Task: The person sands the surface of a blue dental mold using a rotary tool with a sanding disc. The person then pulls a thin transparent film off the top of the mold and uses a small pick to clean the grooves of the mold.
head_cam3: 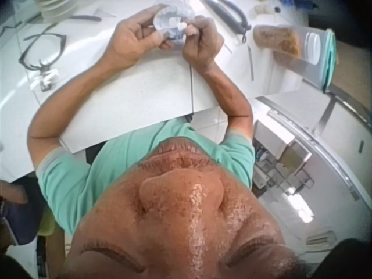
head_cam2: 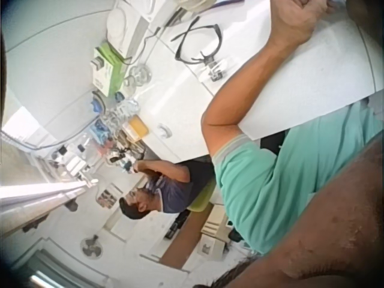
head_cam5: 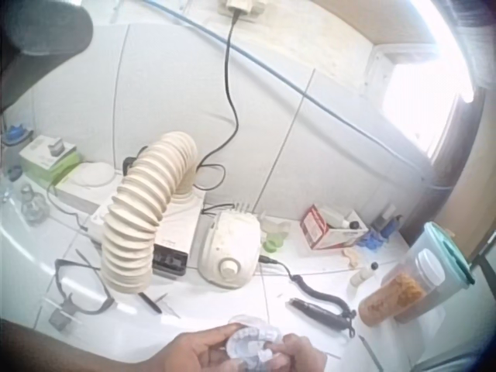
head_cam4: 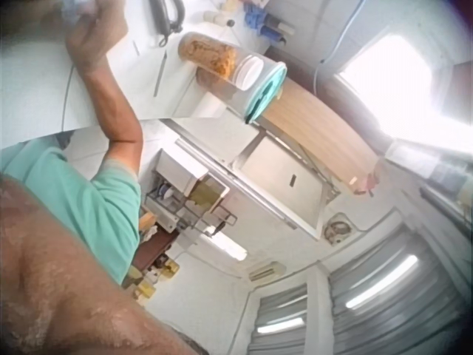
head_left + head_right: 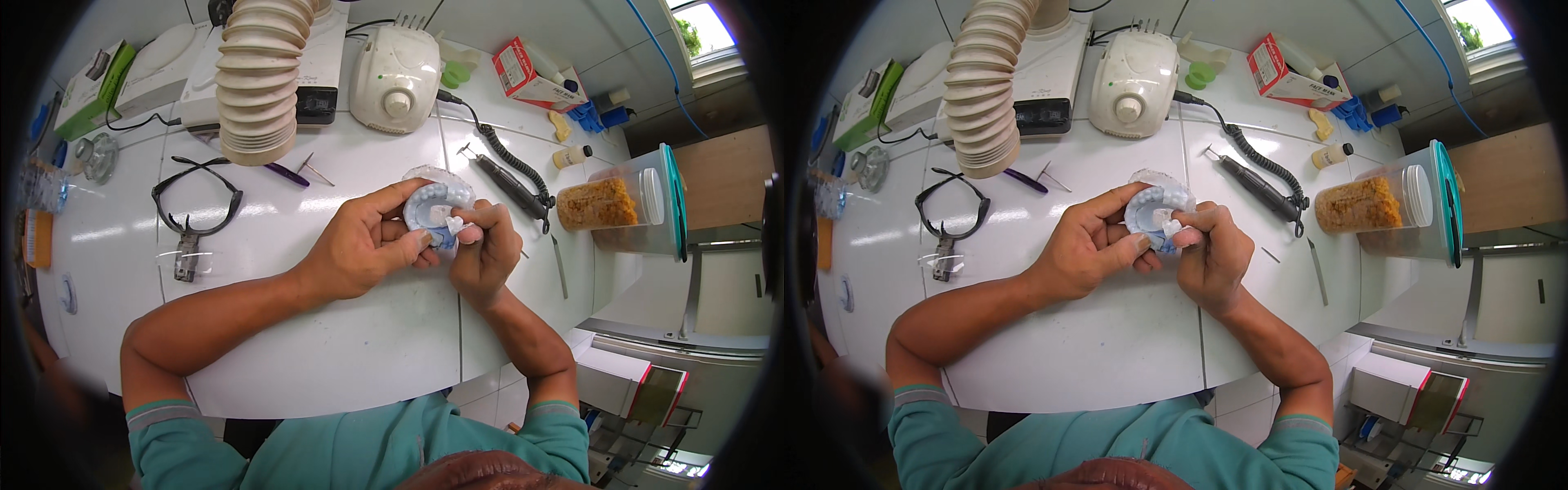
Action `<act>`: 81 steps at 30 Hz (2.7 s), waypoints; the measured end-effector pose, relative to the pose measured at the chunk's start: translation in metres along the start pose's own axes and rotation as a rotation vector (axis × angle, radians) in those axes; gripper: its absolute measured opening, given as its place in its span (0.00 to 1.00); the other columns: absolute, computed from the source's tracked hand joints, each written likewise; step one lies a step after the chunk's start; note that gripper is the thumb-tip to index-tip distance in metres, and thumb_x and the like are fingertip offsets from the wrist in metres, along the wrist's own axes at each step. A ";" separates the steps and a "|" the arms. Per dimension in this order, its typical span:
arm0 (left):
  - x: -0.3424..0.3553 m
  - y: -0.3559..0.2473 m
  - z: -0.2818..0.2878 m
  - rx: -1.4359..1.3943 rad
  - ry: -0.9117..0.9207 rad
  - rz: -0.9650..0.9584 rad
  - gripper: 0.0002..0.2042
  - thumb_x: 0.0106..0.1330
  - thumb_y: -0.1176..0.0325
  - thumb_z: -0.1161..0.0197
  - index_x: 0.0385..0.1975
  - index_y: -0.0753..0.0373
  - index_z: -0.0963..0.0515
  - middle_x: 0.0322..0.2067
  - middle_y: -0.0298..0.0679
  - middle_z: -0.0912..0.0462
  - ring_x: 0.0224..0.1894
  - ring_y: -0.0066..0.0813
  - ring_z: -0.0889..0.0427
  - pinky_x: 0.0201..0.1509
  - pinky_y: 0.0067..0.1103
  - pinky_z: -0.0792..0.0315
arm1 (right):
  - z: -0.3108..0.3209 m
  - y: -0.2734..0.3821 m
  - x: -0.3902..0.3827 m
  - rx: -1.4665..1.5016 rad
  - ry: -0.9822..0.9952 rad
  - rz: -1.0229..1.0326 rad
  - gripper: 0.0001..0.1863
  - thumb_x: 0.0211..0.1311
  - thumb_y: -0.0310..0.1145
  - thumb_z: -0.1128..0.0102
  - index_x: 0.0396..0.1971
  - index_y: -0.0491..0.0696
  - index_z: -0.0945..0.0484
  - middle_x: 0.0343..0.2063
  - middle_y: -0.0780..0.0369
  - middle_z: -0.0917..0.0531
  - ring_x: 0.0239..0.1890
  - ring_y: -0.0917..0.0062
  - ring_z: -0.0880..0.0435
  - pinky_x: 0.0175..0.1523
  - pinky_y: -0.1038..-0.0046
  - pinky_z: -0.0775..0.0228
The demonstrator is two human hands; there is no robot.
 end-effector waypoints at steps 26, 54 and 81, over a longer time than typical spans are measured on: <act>-0.001 0.003 0.000 0.230 -0.019 0.071 0.31 0.79 0.75 0.40 0.82 0.67 0.37 0.57 0.40 0.16 0.46 0.21 0.16 0.53 0.22 0.17 | -0.006 -0.019 -0.003 0.634 0.318 -0.862 0.11 0.78 0.31 0.36 0.46 0.38 0.13 0.34 0.64 0.12 0.35 0.83 0.15 0.40 0.77 0.19; 0.004 0.005 0.016 0.121 -0.066 0.051 0.29 0.81 0.69 0.38 0.78 0.71 0.32 0.46 0.37 0.14 0.38 0.18 0.17 0.42 0.19 0.20 | 0.011 -0.028 0.005 0.391 0.536 -0.889 0.17 0.80 0.34 0.34 0.56 0.36 0.16 0.39 0.64 0.13 0.41 0.84 0.15 0.44 0.76 0.19; 0.012 -0.001 0.029 0.251 0.013 -0.026 0.19 0.80 0.61 0.29 0.61 0.67 0.21 0.54 0.39 0.13 0.56 0.26 0.15 0.66 0.28 0.20 | 0.006 -0.015 -0.001 0.473 0.237 -0.633 0.14 0.79 0.34 0.30 0.46 0.36 0.11 0.36 0.64 0.10 0.39 0.86 0.15 0.47 0.79 0.23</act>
Point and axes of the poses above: each hand's wrist, its own x-axis towards the middle knuckle, its own z-axis out of the back of the hand, y = z × x, the point moved 6 cm from there along x, towards the middle knuckle
